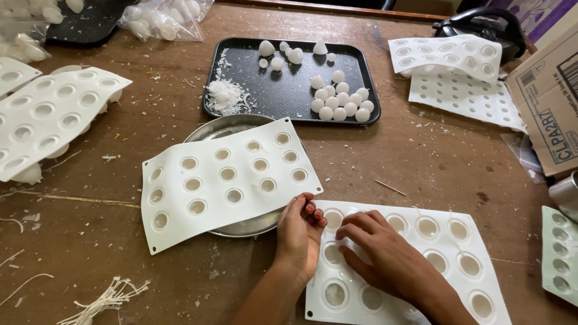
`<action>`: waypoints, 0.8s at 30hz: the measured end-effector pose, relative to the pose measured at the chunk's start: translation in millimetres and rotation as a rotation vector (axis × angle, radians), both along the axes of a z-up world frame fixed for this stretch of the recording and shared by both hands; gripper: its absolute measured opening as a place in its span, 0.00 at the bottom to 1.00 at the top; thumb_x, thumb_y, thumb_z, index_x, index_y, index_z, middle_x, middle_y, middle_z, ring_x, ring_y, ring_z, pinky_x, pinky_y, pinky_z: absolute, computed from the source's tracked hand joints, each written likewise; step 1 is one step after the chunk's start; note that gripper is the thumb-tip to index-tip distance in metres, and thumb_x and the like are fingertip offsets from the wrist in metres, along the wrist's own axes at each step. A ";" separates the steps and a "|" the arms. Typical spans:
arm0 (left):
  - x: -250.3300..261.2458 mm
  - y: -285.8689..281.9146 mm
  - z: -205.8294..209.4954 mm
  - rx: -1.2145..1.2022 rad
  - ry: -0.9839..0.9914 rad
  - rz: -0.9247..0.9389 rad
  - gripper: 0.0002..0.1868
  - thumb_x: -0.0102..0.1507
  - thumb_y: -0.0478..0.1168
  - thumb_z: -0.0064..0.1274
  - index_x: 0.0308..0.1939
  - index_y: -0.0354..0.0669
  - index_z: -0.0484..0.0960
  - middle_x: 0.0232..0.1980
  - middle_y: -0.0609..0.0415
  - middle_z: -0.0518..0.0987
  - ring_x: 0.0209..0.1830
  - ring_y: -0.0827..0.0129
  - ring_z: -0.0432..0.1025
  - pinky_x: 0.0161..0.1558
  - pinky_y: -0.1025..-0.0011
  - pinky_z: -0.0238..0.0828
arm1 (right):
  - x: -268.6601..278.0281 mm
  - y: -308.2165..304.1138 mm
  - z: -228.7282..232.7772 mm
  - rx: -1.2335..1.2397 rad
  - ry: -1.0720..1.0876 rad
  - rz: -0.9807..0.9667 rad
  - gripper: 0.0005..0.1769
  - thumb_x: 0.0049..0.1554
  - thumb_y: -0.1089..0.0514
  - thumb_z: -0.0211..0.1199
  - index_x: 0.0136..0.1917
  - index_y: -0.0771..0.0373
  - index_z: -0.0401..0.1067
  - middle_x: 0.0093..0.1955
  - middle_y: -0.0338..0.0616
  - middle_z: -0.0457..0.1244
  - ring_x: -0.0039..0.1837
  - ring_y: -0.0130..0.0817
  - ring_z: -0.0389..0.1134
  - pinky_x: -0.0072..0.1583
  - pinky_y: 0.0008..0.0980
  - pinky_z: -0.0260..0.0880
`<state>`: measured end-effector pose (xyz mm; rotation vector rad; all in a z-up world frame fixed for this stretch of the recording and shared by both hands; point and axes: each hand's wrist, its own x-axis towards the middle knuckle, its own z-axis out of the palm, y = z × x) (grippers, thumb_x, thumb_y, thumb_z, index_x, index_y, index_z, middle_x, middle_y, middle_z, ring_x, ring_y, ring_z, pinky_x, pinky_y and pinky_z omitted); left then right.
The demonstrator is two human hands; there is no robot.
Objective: Preparing silicone molds for candle making by inserting wicks and adjusting wax components.
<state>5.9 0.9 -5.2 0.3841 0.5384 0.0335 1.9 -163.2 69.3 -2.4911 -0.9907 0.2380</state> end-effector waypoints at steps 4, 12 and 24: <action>-1.6 0.2 2.4 0.007 -0.006 -0.009 0.09 0.70 0.39 0.40 0.43 0.37 0.72 0.30 0.57 0.65 0.30 0.71 0.61 0.35 0.71 0.64 | 0.2 -2.5 -3.5 0.026 -0.023 -0.025 0.18 0.52 0.58 0.68 0.56 0.60 0.75 0.61 0.44 0.65 0.63 0.44 0.64 0.62 0.40 0.67; -4.1 1.5 13.3 0.034 0.043 -0.007 0.09 0.70 0.39 0.40 0.44 0.36 0.73 0.31 0.57 0.66 0.30 0.71 0.61 0.35 0.71 0.65 | -4.2 -17.0 -15.2 0.137 -0.097 0.081 0.11 0.54 0.62 0.66 0.51 0.66 0.76 0.58 0.47 0.69 0.61 0.45 0.70 0.58 0.37 0.72; -8.6 -0.7 21.7 0.011 0.019 -0.040 0.08 0.70 0.39 0.41 0.43 0.38 0.72 0.31 0.58 0.66 0.30 0.73 0.61 0.36 0.73 0.65 | -17.6 -13.5 -1.0 -0.007 0.087 -0.240 0.18 0.50 0.64 0.67 0.54 0.52 0.79 0.63 0.41 0.66 0.58 0.39 0.71 0.55 0.35 0.76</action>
